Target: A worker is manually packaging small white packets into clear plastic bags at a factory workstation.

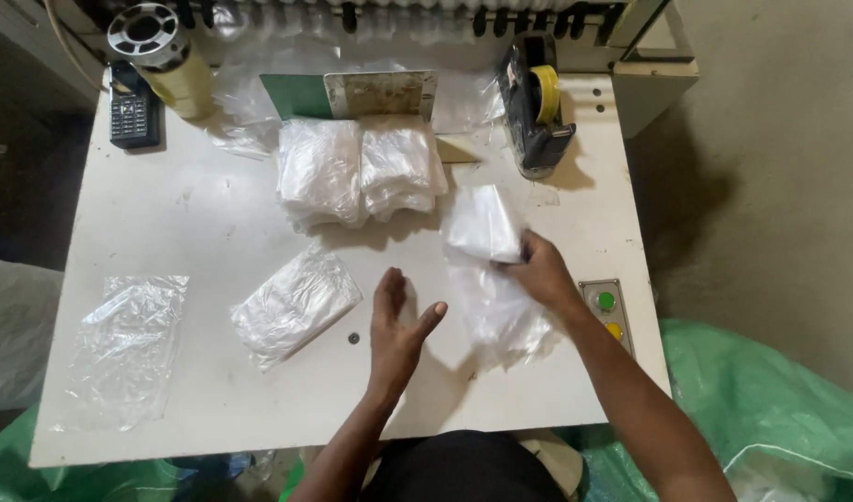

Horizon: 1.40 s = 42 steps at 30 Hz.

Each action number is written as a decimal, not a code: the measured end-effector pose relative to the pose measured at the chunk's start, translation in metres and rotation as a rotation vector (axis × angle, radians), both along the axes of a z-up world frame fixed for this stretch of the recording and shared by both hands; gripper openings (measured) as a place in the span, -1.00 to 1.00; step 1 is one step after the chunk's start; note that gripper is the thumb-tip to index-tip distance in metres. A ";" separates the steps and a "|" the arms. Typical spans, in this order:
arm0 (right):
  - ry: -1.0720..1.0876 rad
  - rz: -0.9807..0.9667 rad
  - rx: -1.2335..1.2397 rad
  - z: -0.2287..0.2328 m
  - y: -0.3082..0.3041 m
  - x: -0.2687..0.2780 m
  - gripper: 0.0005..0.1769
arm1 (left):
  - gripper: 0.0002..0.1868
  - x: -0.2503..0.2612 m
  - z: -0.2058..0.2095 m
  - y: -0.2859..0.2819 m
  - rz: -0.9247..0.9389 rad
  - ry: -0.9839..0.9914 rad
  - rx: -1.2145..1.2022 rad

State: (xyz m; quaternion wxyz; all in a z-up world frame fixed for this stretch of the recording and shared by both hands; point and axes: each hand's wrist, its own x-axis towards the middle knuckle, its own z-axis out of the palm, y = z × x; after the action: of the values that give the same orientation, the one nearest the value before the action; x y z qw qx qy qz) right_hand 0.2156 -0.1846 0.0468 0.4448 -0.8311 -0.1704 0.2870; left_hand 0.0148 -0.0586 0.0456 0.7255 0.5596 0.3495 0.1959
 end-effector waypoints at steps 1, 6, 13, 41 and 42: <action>-0.003 0.003 0.000 -0.002 -0.006 -0.006 -0.48 | 0.18 0.005 -0.005 -0.007 0.003 -0.003 0.000; 0.883 -0.255 0.283 -0.063 -0.029 -0.018 -0.46 | -0.07 0.029 -0.010 -0.018 -0.108 0.137 -0.551; 0.616 -0.046 0.547 -0.013 -0.014 -0.008 -0.70 | -0.62 0.042 0.002 -0.002 -0.154 -0.098 0.237; -0.556 0.485 0.202 -0.075 -0.018 -0.071 -0.41 | -0.28 -0.009 -0.015 -0.007 0.220 0.114 -0.068; -0.274 0.270 0.166 -0.079 -0.017 -0.077 -0.45 | -0.17 -0.013 -0.008 -0.014 0.331 0.085 -0.275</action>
State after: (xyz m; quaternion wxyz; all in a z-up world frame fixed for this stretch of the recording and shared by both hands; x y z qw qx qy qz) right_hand 0.1390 -0.2014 -0.0323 0.4418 -0.7926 -0.3620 0.2132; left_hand 0.0021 -0.0726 0.0374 0.7376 0.3982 0.4903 0.2389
